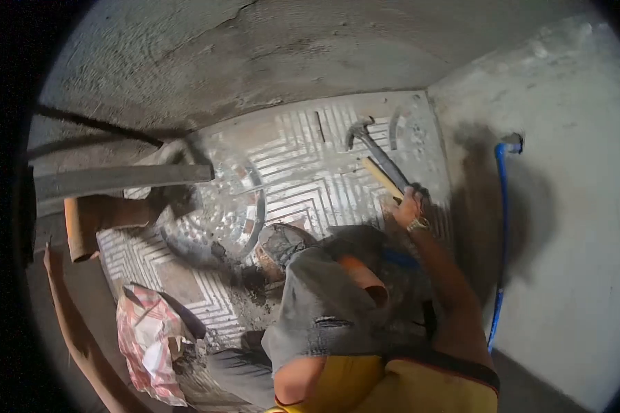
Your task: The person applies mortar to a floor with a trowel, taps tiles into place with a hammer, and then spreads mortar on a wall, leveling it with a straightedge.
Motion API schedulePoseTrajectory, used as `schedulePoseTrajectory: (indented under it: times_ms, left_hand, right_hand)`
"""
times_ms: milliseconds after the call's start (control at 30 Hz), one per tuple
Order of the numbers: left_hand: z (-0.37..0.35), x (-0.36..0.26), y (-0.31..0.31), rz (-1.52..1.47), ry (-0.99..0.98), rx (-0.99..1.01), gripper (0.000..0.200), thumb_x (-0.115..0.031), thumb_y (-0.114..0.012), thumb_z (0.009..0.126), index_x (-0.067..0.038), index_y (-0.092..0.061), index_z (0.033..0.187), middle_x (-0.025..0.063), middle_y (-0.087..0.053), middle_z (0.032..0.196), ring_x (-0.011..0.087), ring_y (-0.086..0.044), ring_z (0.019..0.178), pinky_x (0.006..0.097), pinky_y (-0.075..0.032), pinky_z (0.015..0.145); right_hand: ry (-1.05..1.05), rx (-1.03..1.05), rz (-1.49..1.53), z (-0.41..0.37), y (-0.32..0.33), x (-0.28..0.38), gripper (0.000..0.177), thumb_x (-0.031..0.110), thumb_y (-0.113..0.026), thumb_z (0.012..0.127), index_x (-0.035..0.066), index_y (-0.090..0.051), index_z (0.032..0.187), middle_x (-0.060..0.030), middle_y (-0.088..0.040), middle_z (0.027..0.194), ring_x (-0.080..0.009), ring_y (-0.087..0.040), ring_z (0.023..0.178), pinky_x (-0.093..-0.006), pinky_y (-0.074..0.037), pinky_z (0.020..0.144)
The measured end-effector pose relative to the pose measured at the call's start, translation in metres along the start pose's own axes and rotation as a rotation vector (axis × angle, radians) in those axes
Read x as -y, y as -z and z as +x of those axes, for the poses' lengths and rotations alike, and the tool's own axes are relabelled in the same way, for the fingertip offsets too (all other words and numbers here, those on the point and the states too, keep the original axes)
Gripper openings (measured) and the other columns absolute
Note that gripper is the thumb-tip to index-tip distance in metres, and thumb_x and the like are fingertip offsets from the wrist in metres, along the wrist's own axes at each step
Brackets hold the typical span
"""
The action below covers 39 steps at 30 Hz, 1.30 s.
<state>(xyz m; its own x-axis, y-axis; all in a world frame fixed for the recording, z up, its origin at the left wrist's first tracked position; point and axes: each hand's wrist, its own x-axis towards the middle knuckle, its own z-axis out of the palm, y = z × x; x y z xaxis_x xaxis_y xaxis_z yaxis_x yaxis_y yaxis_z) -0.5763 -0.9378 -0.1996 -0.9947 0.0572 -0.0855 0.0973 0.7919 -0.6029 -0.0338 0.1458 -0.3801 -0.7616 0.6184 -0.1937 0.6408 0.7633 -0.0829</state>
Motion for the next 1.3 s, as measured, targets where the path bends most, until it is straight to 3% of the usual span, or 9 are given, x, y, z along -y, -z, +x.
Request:
schedulePoseTrajectory:
  times_ms: [233, 400, 467, 667, 867, 933, 1033, 1167, 1300]
  left_hand:
    - [-0.075, -0.004, 0.004, -0.720, 0.212, -0.365, 0.029, -0.013, -0.045, 0.094, -0.001, -0.052, 0.120, 0.0099, -0.059, 0.101, 0.0207, -0.058, 0.088, 0.0338, -0.049, 0.077]
    - [-0.258, -0.191, 0.138, -1.138, 0.144, -0.811, 0.026, -0.015, -0.048, 0.093, 0.001, -0.055, 0.112, 0.0081, -0.060, 0.095, 0.0171, -0.058, 0.085, 0.0284, -0.048, 0.074]
    - [-0.325, -0.293, 0.195, -1.396, -0.050, -0.665, 0.025, -0.016, -0.050, 0.093, 0.002, -0.056, 0.108, 0.0074, -0.060, 0.093, 0.0156, -0.058, 0.084, 0.0262, -0.048, 0.072]
    - [-0.400, -0.575, 0.314, -2.123, 0.172, 0.887, 0.039, -0.018, -0.059, 0.092, -0.001, -0.051, 0.126, 0.0127, -0.059, 0.118, 0.0222, -0.060, 0.103, 0.0310, -0.049, 0.087]
    - [-0.387, -0.658, 0.331, -2.783, 0.322, 1.198, 0.061, -0.024, -0.064, 0.088, -0.001, -0.032, 0.136, 0.0154, -0.053, 0.126, 0.0225, -0.052, 0.114, 0.0335, -0.041, 0.098]
    - [-0.381, -0.643, 0.325, -2.943, 0.586, 0.994, 0.050, -0.019, -0.063, 0.088, -0.002, -0.037, 0.127, 0.0148, -0.055, 0.117, 0.0231, -0.055, 0.108, 0.0351, -0.044, 0.093]
    - [-0.383, -0.601, 0.309, -3.160, 0.907, 0.531, 0.033, -0.011, -0.062, 0.088, -0.004, -0.044, 0.114, 0.0138, -0.059, 0.104, 0.0241, -0.059, 0.098, 0.0376, -0.049, 0.087]
    - [-0.418, -0.554, 0.280, -3.056, 1.090, 0.186, 0.027, -0.005, -0.060, 0.088, -0.003, -0.046, 0.111, 0.0135, -0.061, 0.094, 0.0232, -0.063, 0.087, 0.0377, -0.053, 0.080]
    - [-0.433, -0.531, 0.265, -2.811, 1.101, 0.016, 0.034, -0.008, -0.063, 0.086, -0.001, -0.046, 0.114, 0.0100, -0.062, 0.089, 0.0185, -0.063, 0.083, 0.0318, -0.052, 0.077]
  right_hand:
    - [0.080, 0.033, -0.128, 0.029, 0.019, 0.035, 0.076, 0.038, -0.070, 0.071, 0.005, -0.038, 0.131, -0.0231, -0.048, 0.115, -0.0408, -0.046, 0.110, -0.0495, -0.040, 0.092]
    - [-0.026, 0.273, -0.033, 0.060, 0.014, 0.034, 0.082, 0.035, -0.077, 0.060, -0.001, -0.042, 0.125, -0.0248, -0.055, 0.112, -0.0409, -0.054, 0.105, -0.0452, -0.046, 0.090]
    - [-0.057, 0.420, -0.033, 0.069, 0.031, 0.051, 0.076, 0.034, -0.076, 0.059, -0.005, -0.048, 0.118, -0.0254, -0.060, 0.104, -0.0410, -0.060, 0.097, -0.0442, -0.049, 0.085]
    - [-0.045, 0.473, 0.480, 0.001, 0.110, 0.163, 0.073, 0.032, -0.075, 0.058, -0.009, -0.050, 0.113, -0.0269, -0.063, 0.095, -0.0377, -0.063, 0.091, -0.0412, -0.049, 0.081]
    - [0.774, 0.602, 0.656, -0.066, 0.110, 0.270, 0.067, 0.028, -0.073, 0.067, 0.000, -0.048, 0.123, -0.0203, -0.060, 0.107, -0.0350, -0.055, 0.106, -0.0406, -0.044, 0.089]
    - [1.023, 0.553, 0.764, -0.064, 0.103, 0.287, 0.048, 0.021, -0.070, 0.074, 0.000, -0.052, 0.114, -0.0164, -0.060, 0.100, -0.0315, -0.055, 0.099, -0.0386, -0.044, 0.086]
    - [0.550, 0.326, 0.983, 0.024, 0.035, 0.258, 0.013, 0.009, -0.062, 0.085, -0.002, -0.058, 0.091, -0.0109, -0.060, 0.089, -0.0250, -0.057, 0.082, -0.0342, -0.046, 0.075]
    - [0.283, -0.112, -0.174, 0.187, -0.034, 0.208, 0.088, 0.061, -0.049, 0.085, -0.015, -0.038, 0.129, -0.0329, -0.044, 0.131, -0.0482, -0.036, 0.125, -0.0504, -0.023, 0.108]
    - [0.322, 0.061, -0.188, 0.191, -0.033, 0.208, 0.079, 0.054, -0.050, 0.086, -0.013, -0.041, 0.126, -0.0292, -0.047, 0.125, -0.0436, -0.039, 0.118, -0.0472, -0.027, 0.102]
